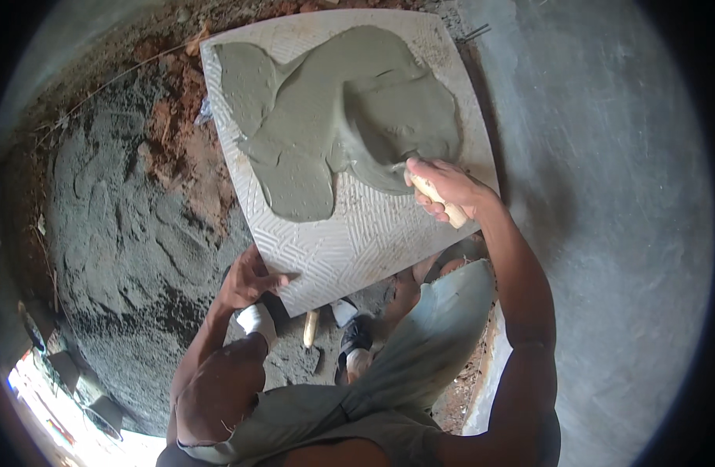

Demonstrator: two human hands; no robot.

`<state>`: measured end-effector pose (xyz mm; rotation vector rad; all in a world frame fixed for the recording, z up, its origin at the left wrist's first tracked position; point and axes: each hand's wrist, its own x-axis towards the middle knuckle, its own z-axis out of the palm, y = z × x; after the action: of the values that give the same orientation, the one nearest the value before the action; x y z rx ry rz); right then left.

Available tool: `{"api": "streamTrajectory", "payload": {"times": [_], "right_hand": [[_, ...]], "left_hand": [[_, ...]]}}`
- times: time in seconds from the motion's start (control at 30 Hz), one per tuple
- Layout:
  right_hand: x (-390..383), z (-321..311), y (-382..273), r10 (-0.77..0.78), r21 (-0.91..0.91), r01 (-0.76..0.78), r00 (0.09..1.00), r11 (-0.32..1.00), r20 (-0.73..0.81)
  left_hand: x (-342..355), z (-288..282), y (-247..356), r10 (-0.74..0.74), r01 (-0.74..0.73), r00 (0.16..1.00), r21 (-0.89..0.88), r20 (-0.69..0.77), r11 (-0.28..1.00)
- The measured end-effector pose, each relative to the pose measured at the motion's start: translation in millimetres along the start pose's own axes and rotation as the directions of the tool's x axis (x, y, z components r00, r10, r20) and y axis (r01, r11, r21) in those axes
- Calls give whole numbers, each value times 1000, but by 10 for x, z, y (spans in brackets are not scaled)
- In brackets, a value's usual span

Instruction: The person spreads mortar on a floor section using a trowel, picks up a large white tile, places it onto the mortar, and taps it into position using a rubber mallet. They then lift the tile back up and apply more wet cement mixture from a bucket to the underside of the tile using the trowel before spreading it across the surface.

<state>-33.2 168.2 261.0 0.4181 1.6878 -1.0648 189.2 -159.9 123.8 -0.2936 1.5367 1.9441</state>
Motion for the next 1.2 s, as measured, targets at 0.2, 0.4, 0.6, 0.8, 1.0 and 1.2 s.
{"api": "streamTrajectory", "payload": {"times": [0.2,0.4,0.6,0.8,1.0,1.2], "right_hand": [[-53,252,127,9,-585,129,974,801,227],[-410,476,187,-271,-921,367,907,132,323],[59,596,-69,-622,-944,195,714,-265,321],[779,567,-1009,-671,-987,160,729,-29,138],[1195,174,-1487,-659,-950,30,727,312,-193],[1053,-466,-1574,-509,-816,-149,715,559,-479]], "left_hand": [[-52,-24,-85,123,-112,991,-168,58,979],[-90,-15,-142,140,-120,989,-268,56,956],[-88,-24,-229,208,-199,977,-170,38,965],[-87,1,-172,177,-155,981,-233,78,960],[-40,-22,-223,145,-114,983,-247,111,962],[-89,-16,-64,117,-87,988,-270,100,959]]}}
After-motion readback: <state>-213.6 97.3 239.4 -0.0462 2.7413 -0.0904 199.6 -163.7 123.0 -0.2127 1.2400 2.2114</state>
